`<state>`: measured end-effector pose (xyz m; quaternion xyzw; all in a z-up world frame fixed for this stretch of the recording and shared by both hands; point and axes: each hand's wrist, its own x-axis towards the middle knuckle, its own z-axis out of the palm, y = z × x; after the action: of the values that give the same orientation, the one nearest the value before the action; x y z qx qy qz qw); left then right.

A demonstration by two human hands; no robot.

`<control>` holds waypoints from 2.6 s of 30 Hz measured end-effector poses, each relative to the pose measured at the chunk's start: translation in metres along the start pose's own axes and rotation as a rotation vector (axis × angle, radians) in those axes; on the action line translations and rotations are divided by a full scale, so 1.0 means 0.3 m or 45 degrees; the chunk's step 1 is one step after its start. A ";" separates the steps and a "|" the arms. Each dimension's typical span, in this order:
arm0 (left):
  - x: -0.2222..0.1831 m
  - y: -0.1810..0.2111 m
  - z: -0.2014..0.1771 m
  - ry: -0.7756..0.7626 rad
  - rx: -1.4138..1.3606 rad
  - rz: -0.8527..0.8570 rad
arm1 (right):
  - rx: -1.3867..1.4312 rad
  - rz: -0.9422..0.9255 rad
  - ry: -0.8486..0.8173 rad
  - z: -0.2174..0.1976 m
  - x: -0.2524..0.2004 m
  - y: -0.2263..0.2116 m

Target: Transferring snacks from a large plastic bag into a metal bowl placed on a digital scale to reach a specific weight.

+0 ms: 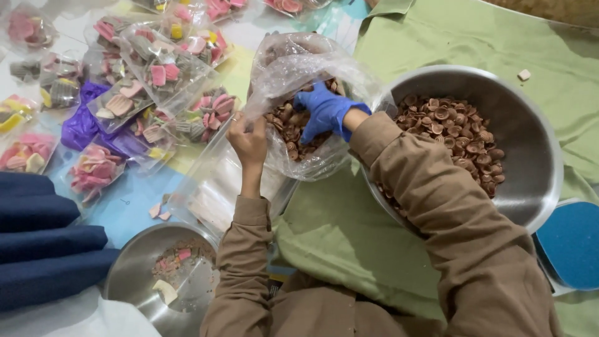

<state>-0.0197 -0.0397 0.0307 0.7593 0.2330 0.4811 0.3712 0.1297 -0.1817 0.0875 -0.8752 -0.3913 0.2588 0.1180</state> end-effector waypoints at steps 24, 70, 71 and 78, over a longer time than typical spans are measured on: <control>0.004 0.050 -0.007 -0.013 -0.032 -0.067 | 0.574 0.118 0.210 0.013 -0.027 -0.014; -0.013 -0.122 0.043 0.022 -0.087 0.096 | 0.257 -0.716 0.492 -0.107 -0.389 0.008; -0.014 -0.121 0.043 0.020 -0.083 0.074 | 0.119 -0.700 0.503 -0.067 -0.315 0.013; 0.004 -0.046 0.020 0.000 -0.036 0.037 | 0.190 -0.829 0.315 0.010 -0.075 -0.153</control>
<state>-0.0136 -0.0323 0.0189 0.7574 0.2151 0.4896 0.3748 0.0868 -0.1679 0.1120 -0.7183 -0.6125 0.1277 0.3043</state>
